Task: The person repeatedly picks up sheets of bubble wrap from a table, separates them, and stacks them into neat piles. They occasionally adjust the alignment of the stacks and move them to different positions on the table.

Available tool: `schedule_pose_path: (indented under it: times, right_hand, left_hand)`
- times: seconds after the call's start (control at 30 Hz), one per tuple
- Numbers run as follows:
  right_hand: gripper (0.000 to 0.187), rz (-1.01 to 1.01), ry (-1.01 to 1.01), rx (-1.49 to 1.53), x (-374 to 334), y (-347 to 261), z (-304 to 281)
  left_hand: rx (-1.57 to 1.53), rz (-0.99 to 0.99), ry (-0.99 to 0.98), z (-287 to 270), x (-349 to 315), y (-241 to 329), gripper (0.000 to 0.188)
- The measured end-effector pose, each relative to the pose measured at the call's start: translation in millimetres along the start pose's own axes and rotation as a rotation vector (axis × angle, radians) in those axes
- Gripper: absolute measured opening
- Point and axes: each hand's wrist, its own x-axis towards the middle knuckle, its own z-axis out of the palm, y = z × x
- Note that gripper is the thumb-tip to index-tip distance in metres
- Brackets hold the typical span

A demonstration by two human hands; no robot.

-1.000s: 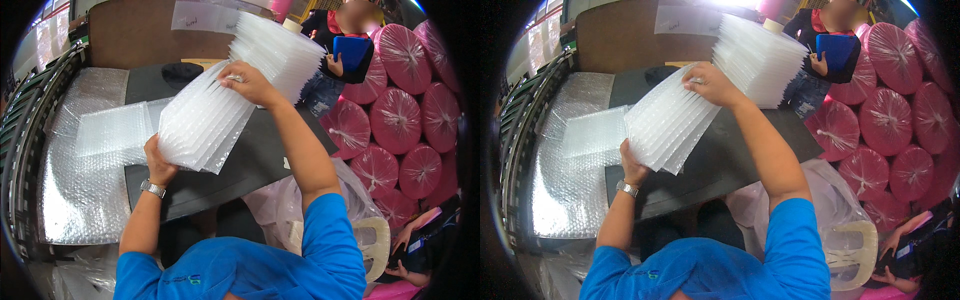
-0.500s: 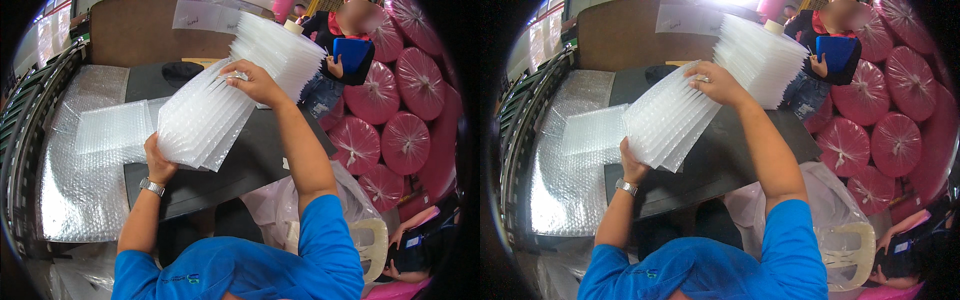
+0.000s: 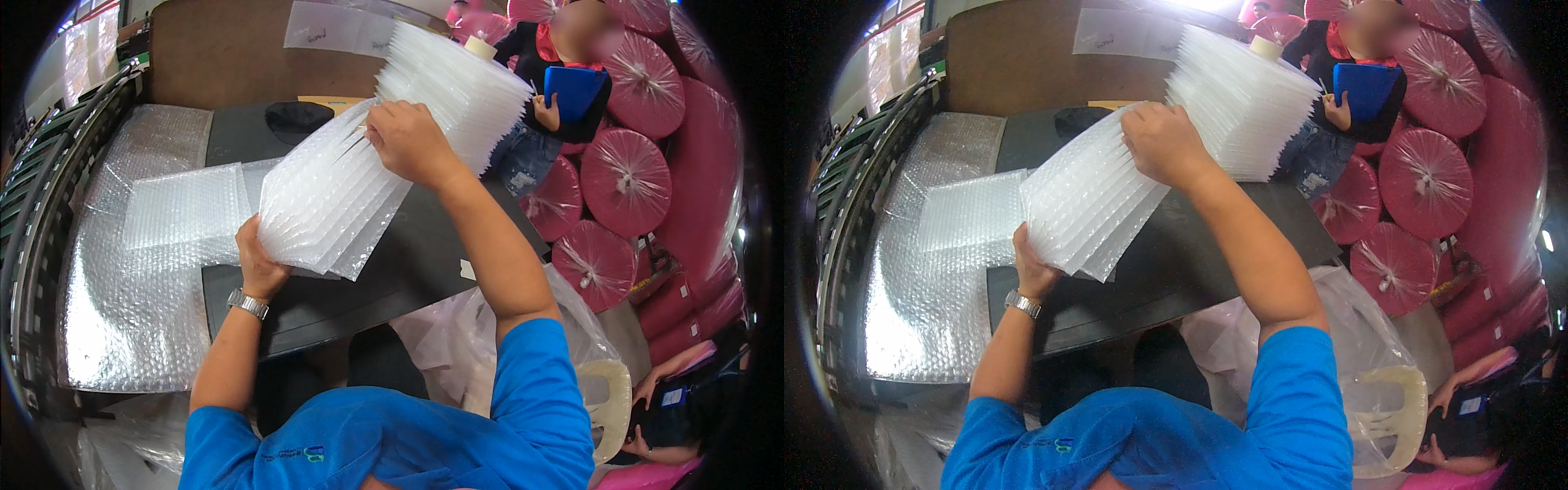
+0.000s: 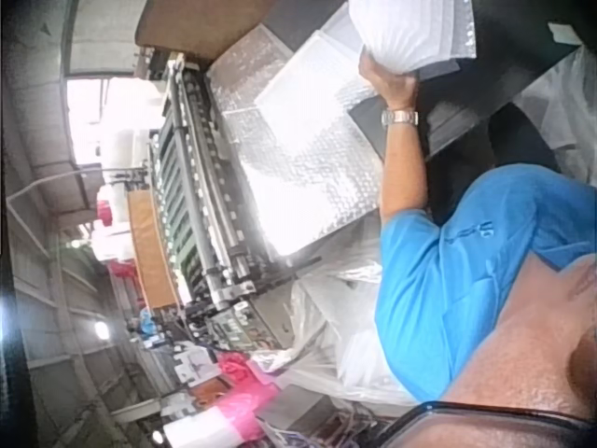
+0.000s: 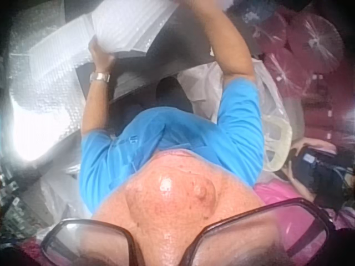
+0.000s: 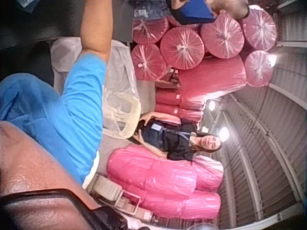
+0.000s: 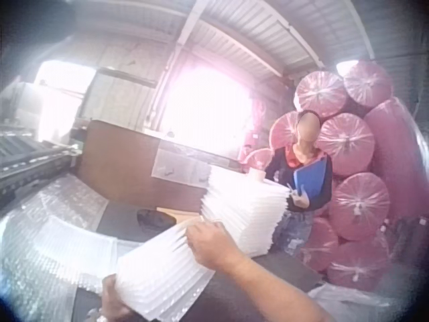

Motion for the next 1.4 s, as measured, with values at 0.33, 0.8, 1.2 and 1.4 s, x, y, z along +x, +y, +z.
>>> schedule_pose_path:
  times: [0.33, 0.8, 1.2, 1.4]
  right_hand:
    - [0.022, 0.665, 0.179, 0.564, 0.9, 45.5, -17.2]
    - [0.021, 0.403, -0.118, 0.628, -11.4, 45.3, 4.7]
    - [0.016, 0.053, -0.285, 0.451, 3.7, 21.8, 3.0]
    - [0.01, -0.159, 0.039, 0.261, 10.8, 7.0, -10.8]
  left_hand:
    - [0.033, -0.019, 0.002, 1.2, 1.9, 1.7, 0.077]
    - [-0.009, -0.079, -0.01, 6.2, 0.4, -4.3, 0.078]
    - [0.037, -0.106, -0.013, 6.7, -2.2, -5.5, 0.086]
    - [0.002, -0.163, -0.072, 8.9, 1.2, -4.8, 0.09]
